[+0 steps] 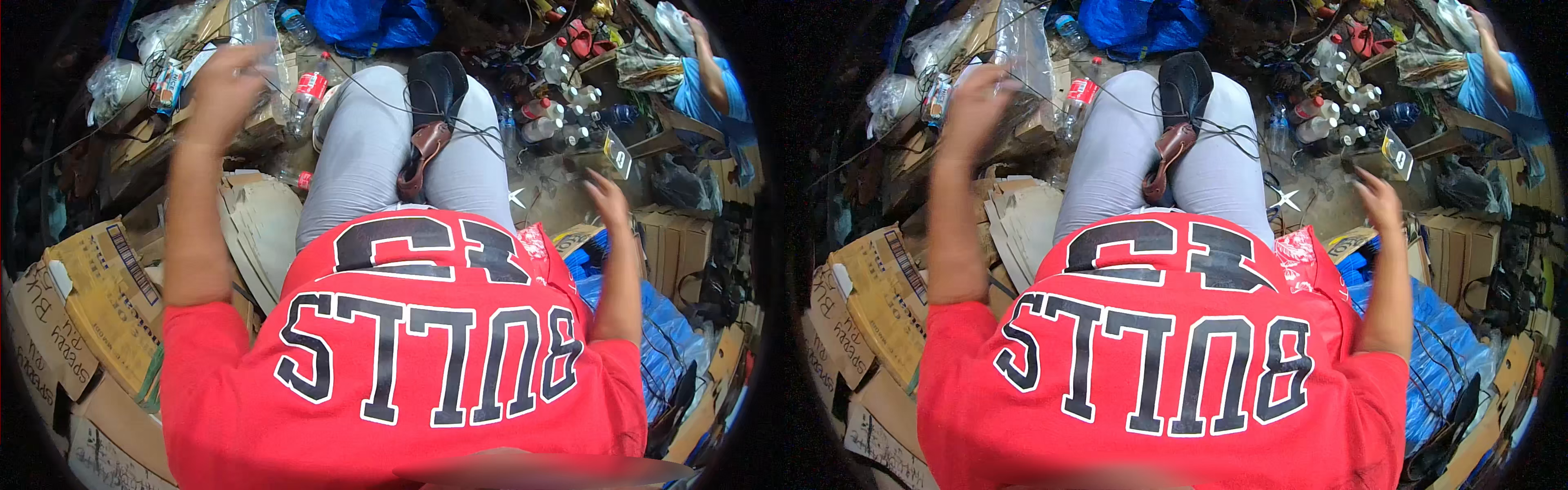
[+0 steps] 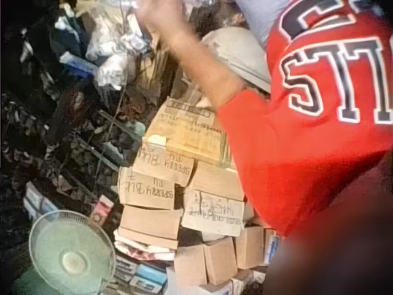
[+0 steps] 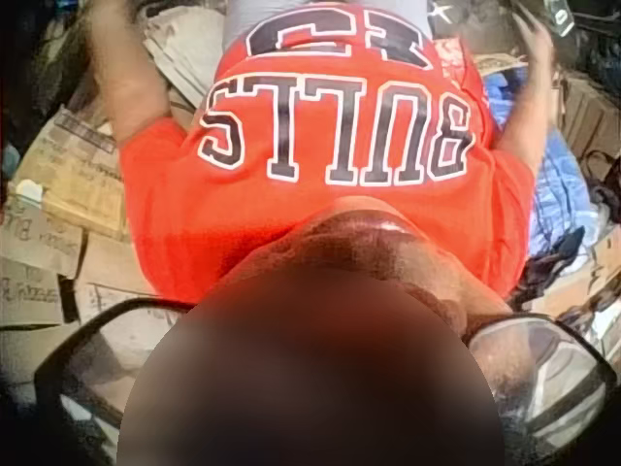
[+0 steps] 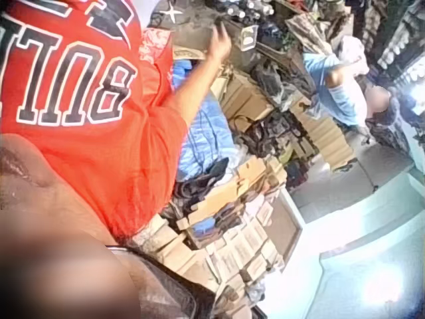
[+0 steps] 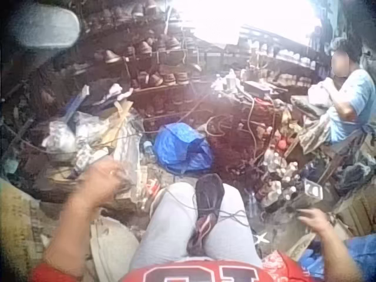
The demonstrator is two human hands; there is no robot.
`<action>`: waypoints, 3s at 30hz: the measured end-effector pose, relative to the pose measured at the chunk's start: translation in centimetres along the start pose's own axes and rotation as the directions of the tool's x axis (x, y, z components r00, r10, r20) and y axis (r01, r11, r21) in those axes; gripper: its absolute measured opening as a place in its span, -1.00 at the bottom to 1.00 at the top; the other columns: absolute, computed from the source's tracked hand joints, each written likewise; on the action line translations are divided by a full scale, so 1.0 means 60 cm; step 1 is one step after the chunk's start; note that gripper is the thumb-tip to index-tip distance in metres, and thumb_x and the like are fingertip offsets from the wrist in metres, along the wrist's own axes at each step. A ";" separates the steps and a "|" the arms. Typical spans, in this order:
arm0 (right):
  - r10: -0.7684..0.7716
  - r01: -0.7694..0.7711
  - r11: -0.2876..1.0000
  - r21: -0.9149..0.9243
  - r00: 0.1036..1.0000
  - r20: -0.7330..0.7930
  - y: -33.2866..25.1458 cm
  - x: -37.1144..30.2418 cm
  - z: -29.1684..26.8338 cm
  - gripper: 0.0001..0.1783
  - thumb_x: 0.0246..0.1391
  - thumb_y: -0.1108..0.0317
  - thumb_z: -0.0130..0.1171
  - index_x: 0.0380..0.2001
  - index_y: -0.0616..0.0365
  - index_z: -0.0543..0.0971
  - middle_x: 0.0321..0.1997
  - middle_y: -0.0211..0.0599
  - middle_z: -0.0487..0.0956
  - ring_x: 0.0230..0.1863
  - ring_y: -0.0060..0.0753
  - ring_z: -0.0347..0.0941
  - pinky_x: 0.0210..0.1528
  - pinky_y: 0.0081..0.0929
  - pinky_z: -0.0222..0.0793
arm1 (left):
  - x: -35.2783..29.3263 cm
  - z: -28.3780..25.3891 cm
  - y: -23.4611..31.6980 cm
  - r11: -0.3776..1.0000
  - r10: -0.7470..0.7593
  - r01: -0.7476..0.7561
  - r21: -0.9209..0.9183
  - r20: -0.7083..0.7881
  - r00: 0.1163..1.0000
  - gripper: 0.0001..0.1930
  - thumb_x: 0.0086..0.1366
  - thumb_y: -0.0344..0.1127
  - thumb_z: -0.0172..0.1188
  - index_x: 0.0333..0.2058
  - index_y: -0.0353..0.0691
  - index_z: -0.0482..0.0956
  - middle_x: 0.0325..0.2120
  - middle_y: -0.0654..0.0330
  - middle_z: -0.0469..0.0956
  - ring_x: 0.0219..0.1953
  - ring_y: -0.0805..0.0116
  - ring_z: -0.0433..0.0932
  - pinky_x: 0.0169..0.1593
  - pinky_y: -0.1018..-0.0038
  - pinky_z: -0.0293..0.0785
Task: The recorder is hand-stitching or lacing together leather components of a shoe upper in a workshop environment.
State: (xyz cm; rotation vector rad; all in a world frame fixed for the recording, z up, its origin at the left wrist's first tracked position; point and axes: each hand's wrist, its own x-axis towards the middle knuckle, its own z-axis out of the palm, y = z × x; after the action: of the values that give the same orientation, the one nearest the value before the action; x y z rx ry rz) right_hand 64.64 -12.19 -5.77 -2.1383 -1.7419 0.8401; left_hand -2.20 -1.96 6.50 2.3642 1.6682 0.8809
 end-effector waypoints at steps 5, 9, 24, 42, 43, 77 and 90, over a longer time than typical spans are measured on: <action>-0.237 0.189 0.910 0.369 0.967 0.089 -0.273 0.017 0.181 -0.52 0.02 0.23 0.20 0.02 0.13 0.46 -0.11 -0.20 0.48 -0.07 -0.36 0.40 0.02 -0.46 0.27 | -0.019 0.171 0.163 0.963 0.105 -0.007 -0.268 0.353 0.930 -0.62 0.07 -0.38 0.24 -0.08 -0.18 0.53 -0.15 0.01 0.54 -0.07 0.20 0.52 0.01 0.39 0.39; -0.091 -0.067 0.778 0.625 0.972 0.218 -0.318 0.000 0.188 -0.78 0.06 0.30 0.17 -0.25 0.13 0.44 -0.35 -0.51 0.44 -0.37 -0.69 0.29 -0.34 -0.65 0.22 | -0.015 0.186 0.159 0.968 0.028 0.071 -0.242 0.381 0.924 -0.75 0.12 -0.26 0.24 -0.27 -0.29 0.56 -0.42 0.05 0.57 -0.38 0.29 0.53 -0.25 0.41 0.41; 0.514 -0.392 0.590 0.706 0.857 0.047 0.025 -0.015 -0.002 -0.78 0.13 0.34 0.04 -0.15 0.06 0.55 -0.48 -0.59 0.41 -0.52 -0.75 0.20 -0.52 -0.71 0.14 | -0.083 -0.036 -0.170 0.791 -0.522 0.598 0.130 -0.365 0.771 -0.73 0.26 -0.13 0.08 -0.19 -0.14 0.59 -0.34 0.01 0.57 -0.25 0.17 0.53 -0.12 0.34 0.39; -0.526 0.482 0.811 0.333 0.849 0.052 -0.452 0.082 0.150 -0.84 -0.14 0.56 0.26 -0.41 0.12 0.64 -0.41 -0.40 0.46 -0.32 -0.50 0.48 -0.25 -0.60 0.39 | 0.129 0.240 0.202 0.913 0.407 -0.274 -0.302 0.647 0.645 -0.75 -0.05 -0.29 0.37 -0.35 -0.20 0.61 -0.30 0.16 0.46 -0.19 0.20 0.47 -0.13 0.42 0.39; -0.548 0.510 0.810 0.290 0.834 0.063 -0.449 0.084 0.150 -0.85 -0.12 0.57 0.24 -0.41 0.12 0.63 -0.39 -0.41 0.47 -0.31 -0.53 0.47 -0.22 -0.61 0.39 | 0.130 0.243 0.199 0.923 0.384 -0.266 -0.277 0.661 0.645 -0.75 -0.05 -0.29 0.37 -0.35 -0.20 0.61 -0.30 0.16 0.46 -0.19 0.20 0.47 -0.13 0.42 0.39; -0.549 0.561 0.819 -0.119 0.827 0.119 -0.510 0.058 0.181 -0.87 -0.15 0.36 0.21 -0.46 0.13 0.59 -0.33 -0.08 0.54 -0.33 -0.08 0.50 -0.24 -0.32 0.40 | 0.111 0.276 0.172 0.888 0.415 -0.277 -0.367 0.383 0.825 -0.55 -0.16 -0.33 0.39 -0.20 -0.19 0.54 -0.25 0.08 0.52 -0.10 0.09 0.48 -0.06 0.35 0.41; -0.329 0.419 0.886 0.200 0.871 -0.365 -0.378 0.102 0.186 -0.81 0.00 0.34 0.18 -0.50 0.28 0.53 -0.35 -0.33 0.48 -0.28 -0.42 0.39 -0.21 -0.54 0.29 | 0.040 0.110 0.057 0.966 -0.253 0.235 0.105 0.559 0.790 -0.69 0.24 -0.16 0.10 -0.35 -0.34 0.57 -0.52 0.16 0.54 -0.50 0.33 0.46 -0.31 0.46 0.42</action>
State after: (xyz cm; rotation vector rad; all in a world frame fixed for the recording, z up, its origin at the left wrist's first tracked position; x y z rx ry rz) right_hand 40.58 -2.44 -4.17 -1.5751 -1.6780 0.5473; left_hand 4.58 0.36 3.41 2.0599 1.6611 0.0736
